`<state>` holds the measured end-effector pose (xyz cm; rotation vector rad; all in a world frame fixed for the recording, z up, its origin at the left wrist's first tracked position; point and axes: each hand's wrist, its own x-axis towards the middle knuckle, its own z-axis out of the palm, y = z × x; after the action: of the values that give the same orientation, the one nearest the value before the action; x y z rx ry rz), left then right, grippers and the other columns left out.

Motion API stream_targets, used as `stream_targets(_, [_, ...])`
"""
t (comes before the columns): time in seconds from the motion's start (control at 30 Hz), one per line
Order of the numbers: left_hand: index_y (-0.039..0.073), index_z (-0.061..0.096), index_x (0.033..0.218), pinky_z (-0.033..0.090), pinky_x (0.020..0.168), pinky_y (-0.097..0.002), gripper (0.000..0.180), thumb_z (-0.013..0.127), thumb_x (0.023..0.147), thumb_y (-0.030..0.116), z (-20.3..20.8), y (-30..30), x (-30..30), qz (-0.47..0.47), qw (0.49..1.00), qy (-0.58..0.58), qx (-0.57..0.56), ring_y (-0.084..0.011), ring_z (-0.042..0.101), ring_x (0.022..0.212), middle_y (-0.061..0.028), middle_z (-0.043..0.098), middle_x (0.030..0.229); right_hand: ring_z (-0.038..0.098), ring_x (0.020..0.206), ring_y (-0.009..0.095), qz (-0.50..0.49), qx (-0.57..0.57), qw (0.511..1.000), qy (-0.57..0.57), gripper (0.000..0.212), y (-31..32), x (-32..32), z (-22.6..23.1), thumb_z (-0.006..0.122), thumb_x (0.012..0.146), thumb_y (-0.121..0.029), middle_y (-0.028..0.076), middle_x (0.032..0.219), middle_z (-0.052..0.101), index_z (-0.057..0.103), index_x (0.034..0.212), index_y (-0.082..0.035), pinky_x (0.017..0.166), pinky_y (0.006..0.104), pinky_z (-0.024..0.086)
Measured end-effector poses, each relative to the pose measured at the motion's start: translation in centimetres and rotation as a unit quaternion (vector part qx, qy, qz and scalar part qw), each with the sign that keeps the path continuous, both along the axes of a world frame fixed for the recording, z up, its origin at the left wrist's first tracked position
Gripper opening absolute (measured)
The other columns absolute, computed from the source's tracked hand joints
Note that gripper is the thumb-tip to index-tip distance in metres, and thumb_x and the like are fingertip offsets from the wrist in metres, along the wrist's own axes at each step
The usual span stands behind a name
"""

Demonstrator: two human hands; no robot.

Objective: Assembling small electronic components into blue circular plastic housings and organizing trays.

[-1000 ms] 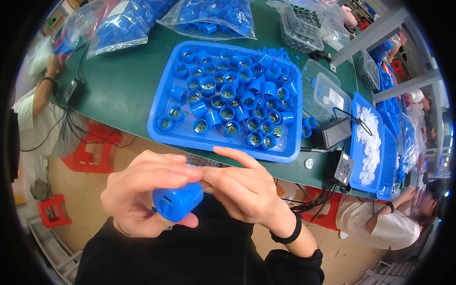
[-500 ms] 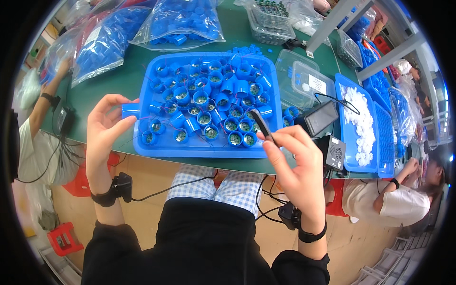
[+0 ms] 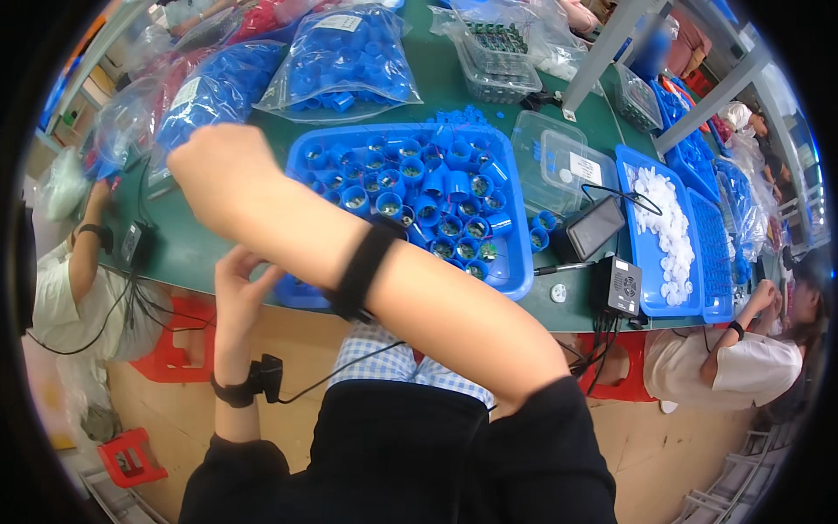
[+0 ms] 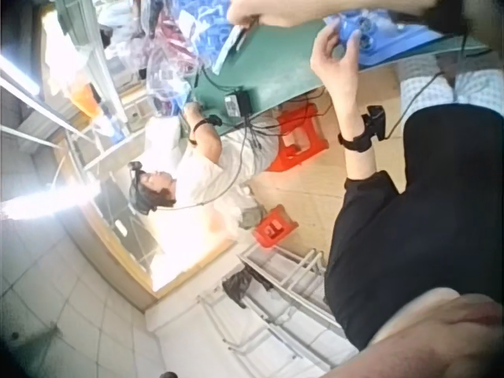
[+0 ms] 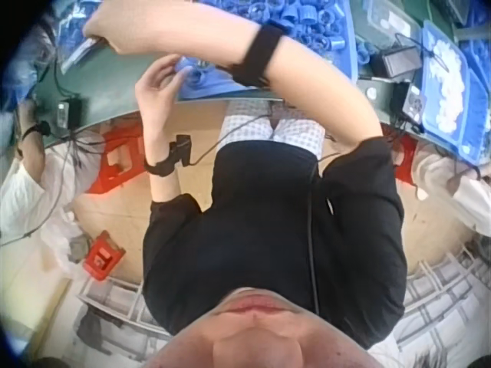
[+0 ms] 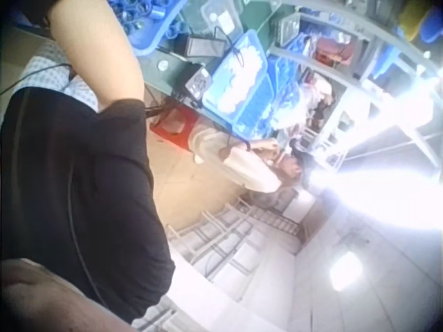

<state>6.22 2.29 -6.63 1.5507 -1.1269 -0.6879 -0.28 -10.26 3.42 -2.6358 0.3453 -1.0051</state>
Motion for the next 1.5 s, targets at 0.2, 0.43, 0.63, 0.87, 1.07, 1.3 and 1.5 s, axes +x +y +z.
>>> stream_targets(0.2, [-0.005, 0.059, 0.104, 0.048, 0.083, -0.027, 0.034, 0.066, 0.07, -0.008, -0.4, 3.5, 0.3, 0.018, 0.999, 0.028, -0.034, -0.0168, 0.06, 0.09, -0.0111, 0.057, 0.106, 0.064, 0.081, 0.031, 0.044, 0.009, 0.968, 0.248, 0.015, -1.8, 8.4, -5.2, 0.061, 0.069, -0.006, 0.014, 0.084, 0.066, 0.068, 0.082, -0.008, 0.068, 0.0386, 0.051])
stream_targets(0.43, [0.0, 0.06, 0.087, 0.052, 0.079, -0.0329, 0.022, 0.065, 0.069, -0.011, -0.3, 5.8, 0.2, 0.046, 0.98, -0.092, -0.169, -0.0292, 0.063, 0.095, -0.0127, 0.053, 0.102, 0.062, 0.089, 0.033, -0.01, 0.142, 0.936, 0.321, 0.019, -4.2, 10.9, -9.0, 0.058, 0.072, -0.004, 0.019, 0.091, 0.065, 0.068, 0.088, -0.001, 0.076, 0.0377, 0.05])
stream_targets(0.63, [0.001, 0.06, 0.085, 0.052, 0.068, -0.0317, 0.019, 0.07, 0.069, -0.005, -0.5, 5.3, 0.2, 0.126, 0.959, -0.194, -0.163, -0.0275, 0.064, 0.088, -0.012, 0.054, 0.098, 0.058, 0.102, 0.031, 0.006, 0.212, 0.932, 0.295, 0.04, -5.3, 9.1, -7.6, 0.058, 0.076, -0.023, 0.019, 0.107, 0.061, 0.06, 0.112, -0.003, 0.088, 0.0358, 0.045])
stream_targets(0.87, [-0.003, 0.058, 0.077, 0.047, 0.072, -0.0286, 0.013, 0.069, 0.072, -0.004, 1.2, 2.7, 0.6, 0.135, 0.92, -0.288, -0.229, -0.0212, 0.057, 0.084, -0.0146, 0.055, 0.098, 0.064, 0.077, 0.023, 0.068, 0.3, 0.948, -0.085, 0.028, -3.5, -4.8, 0.8, 0.059, 0.077, -0.023, 0.016, 0.084, 0.066, 0.066, 0.091, 0.001, 0.069, 0.0312, 0.05])
stream_targets(1.07, [-0.002, 0.061, 0.077, 0.047, 0.073, -0.0294, 0.013, 0.072, 0.07, -0.002, 1.3, -3.6, 0.9, 0.115, 0.914, -0.306, -0.241, -0.0219, 0.058, 0.082, -0.0129, 0.058, 0.095, 0.059, 0.078, 0.012, -0.014, 0.476, 0.858, -0.19, 0.02, -1.4, -18.4, 0.3, 0.054, 0.089, -0.015, 0.008, 0.087, 0.063, 0.061, 0.098, 0.002, 0.073, 0.0244, 0.046])
stream_targets(1.3, [-0.001, 0.062, 0.077, 0.047, 0.072, -0.0301, 0.014, 0.073, 0.07, 0.004, -0.2, -7.5, 0.4, 0.052, 0.908, -0.348, -0.228, -0.0242, 0.06, 0.083, -0.0132, 0.06, 0.093, 0.057, 0.076, 0.012, -0.13, 0.501, 0.803, -0.295, 0.015, 1.5, -28.2, -3.7, 0.049, 0.09, -0.009, 0.006, 0.081, 0.06, 0.058, 0.095, 0.001, 0.073, 0.0255, 0.044])
stream_targets(1.5, [0.0, 0.066, 0.084, 0.048, 0.075, -0.034, 0.015, 0.07, 0.074, 0.009, -0.7, -8.6, 1.3, -0.016, 0.918, -0.379, -0.116, -0.0287, 0.06, 0.087, -0.0149, 0.061, 0.097, 0.055, 0.073, 0.011, -0.218, 0.492, 0.791, -0.29, 0.013, 2.9, -29.8, -6.2, 0.05, 0.089, -0.009, 0.005, 0.076, 0.059, 0.058, 0.093, 0.001, 0.07, 0.0248, 0.043])
